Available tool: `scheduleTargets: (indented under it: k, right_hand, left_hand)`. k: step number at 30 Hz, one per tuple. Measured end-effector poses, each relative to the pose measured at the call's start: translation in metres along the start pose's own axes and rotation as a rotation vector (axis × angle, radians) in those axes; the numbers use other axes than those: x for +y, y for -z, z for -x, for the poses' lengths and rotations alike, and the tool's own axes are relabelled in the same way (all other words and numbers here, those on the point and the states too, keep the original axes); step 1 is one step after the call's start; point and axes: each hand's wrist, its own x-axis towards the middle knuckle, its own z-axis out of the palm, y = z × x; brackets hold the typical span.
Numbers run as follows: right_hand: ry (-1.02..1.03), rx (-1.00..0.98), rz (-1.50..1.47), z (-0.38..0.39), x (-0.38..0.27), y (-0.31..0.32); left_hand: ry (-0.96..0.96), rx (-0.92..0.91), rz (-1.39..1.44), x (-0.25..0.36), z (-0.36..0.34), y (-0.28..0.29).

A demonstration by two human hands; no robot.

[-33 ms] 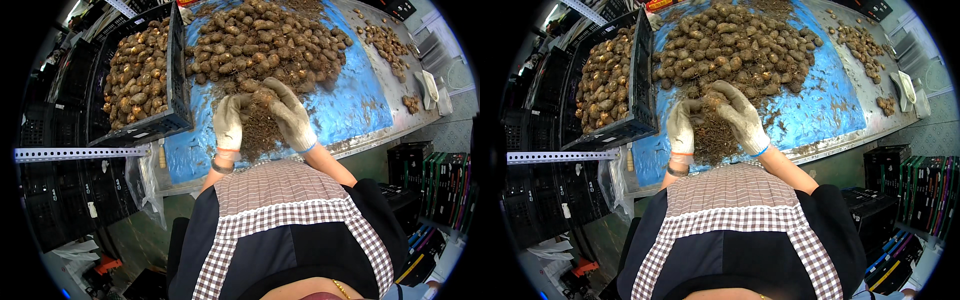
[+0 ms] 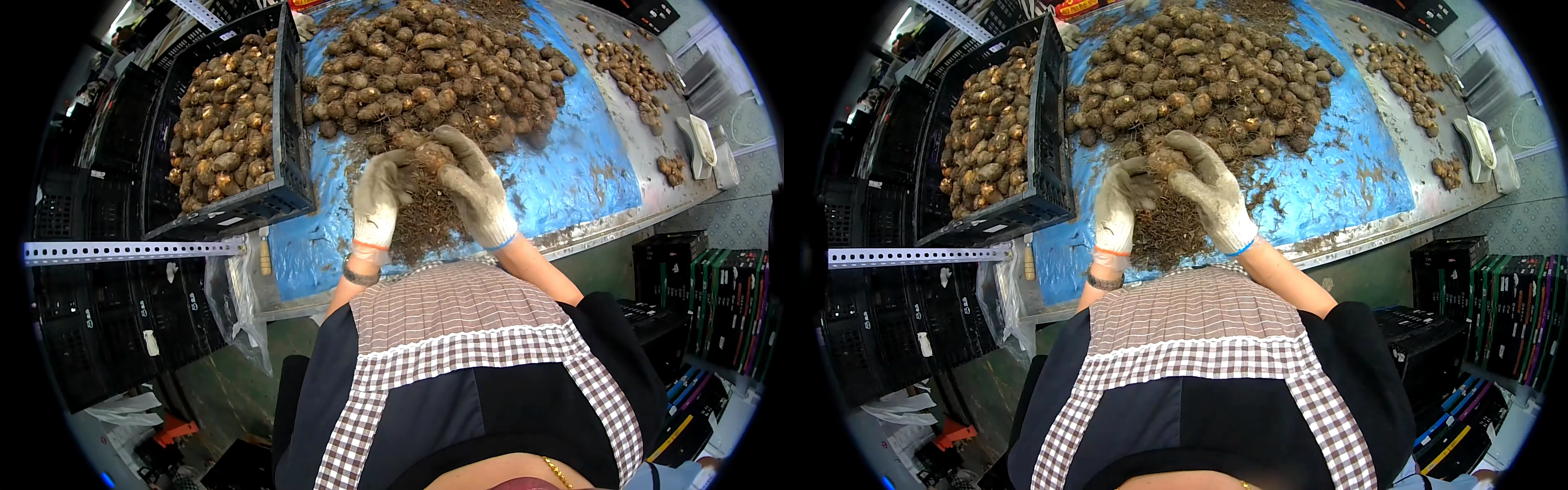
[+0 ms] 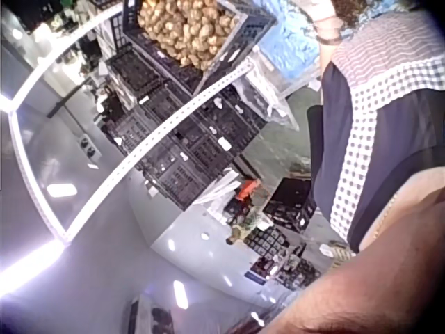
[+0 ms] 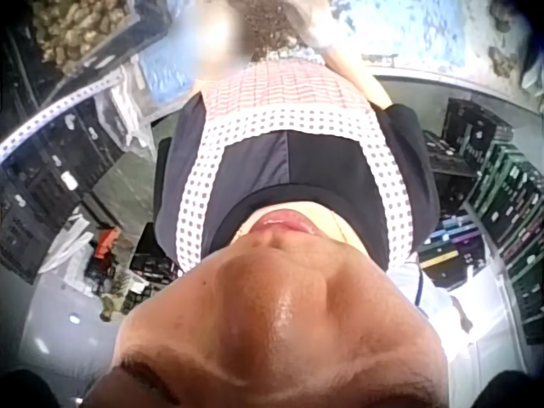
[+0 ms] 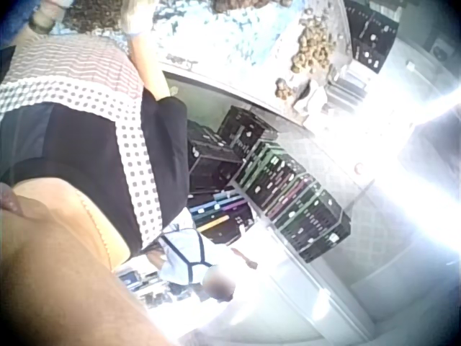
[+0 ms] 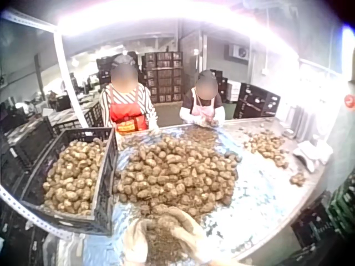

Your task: The person sorts through a pile of brown root vegetables on a table using gloved hands, picking them up to remove debris and placing them into a black crate.

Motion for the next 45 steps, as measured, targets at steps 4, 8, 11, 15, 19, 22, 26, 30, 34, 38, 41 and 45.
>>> scheduleTargets:
  k: [4,8,11,15,19,22,26,30,34,38,41,45]
  right_hand:
    - [-0.014,-0.041,0.101,-0.005,0.001,0.001]
    - [-0.01,-0.081,0.311,-0.011,-0.01,0.003]
    - [0.02,-0.041,0.359,-0.012,-0.019,-0.002]
    - [0.239,-0.113,0.901,-0.016,-0.023,-0.013]
    - [0.35,-0.189,1.211,-0.022,-0.019,-0.02]
    - [0.248,-0.17,1.246,-0.034,-0.013,-0.025]
    - [0.002,-0.168,1.24,-0.057,-0.003,-0.021]
    - [-0.247,-0.167,1.094,-0.074,0.012,-0.009]
    - [-0.287,-0.101,0.582,-0.078,0.025,-0.005]
    - [-0.15,-0.124,0.472,-0.059,0.017,-0.006]
    - [0.026,-0.22,0.901,-0.05,0.007,-0.012]
    - [0.072,-0.184,1.231,-0.059,-0.003,-0.013]
  left_hand:
    - [0.172,-0.252,0.242,-0.001,0.0,-0.005]
    - [0.184,-0.276,0.333,0.004,0.001,-0.012]
    - [0.156,-0.284,0.211,0.003,0.0,-0.011]
    - [-0.246,-0.421,-0.372,-0.011,-0.008,-0.001]
    - [-0.621,-0.466,-0.821,-0.016,-0.011,0.007]
    - [-0.262,-0.445,-1.0,-0.005,-0.008,0.0]
    - [0.194,-0.289,-0.942,0.017,-0.001,-0.016]
    - [0.165,-0.3,-0.876,0.02,0.003,-0.011]
    - [0.158,-0.399,-0.215,0.01,-0.003,0.006]
    - [0.441,-0.414,0.015,0.005,-0.009,0.02]
    - [0.299,-0.446,-0.008,0.001,-0.011,0.016]
    - [0.241,-0.452,-0.203,-0.004,-0.013,0.007]
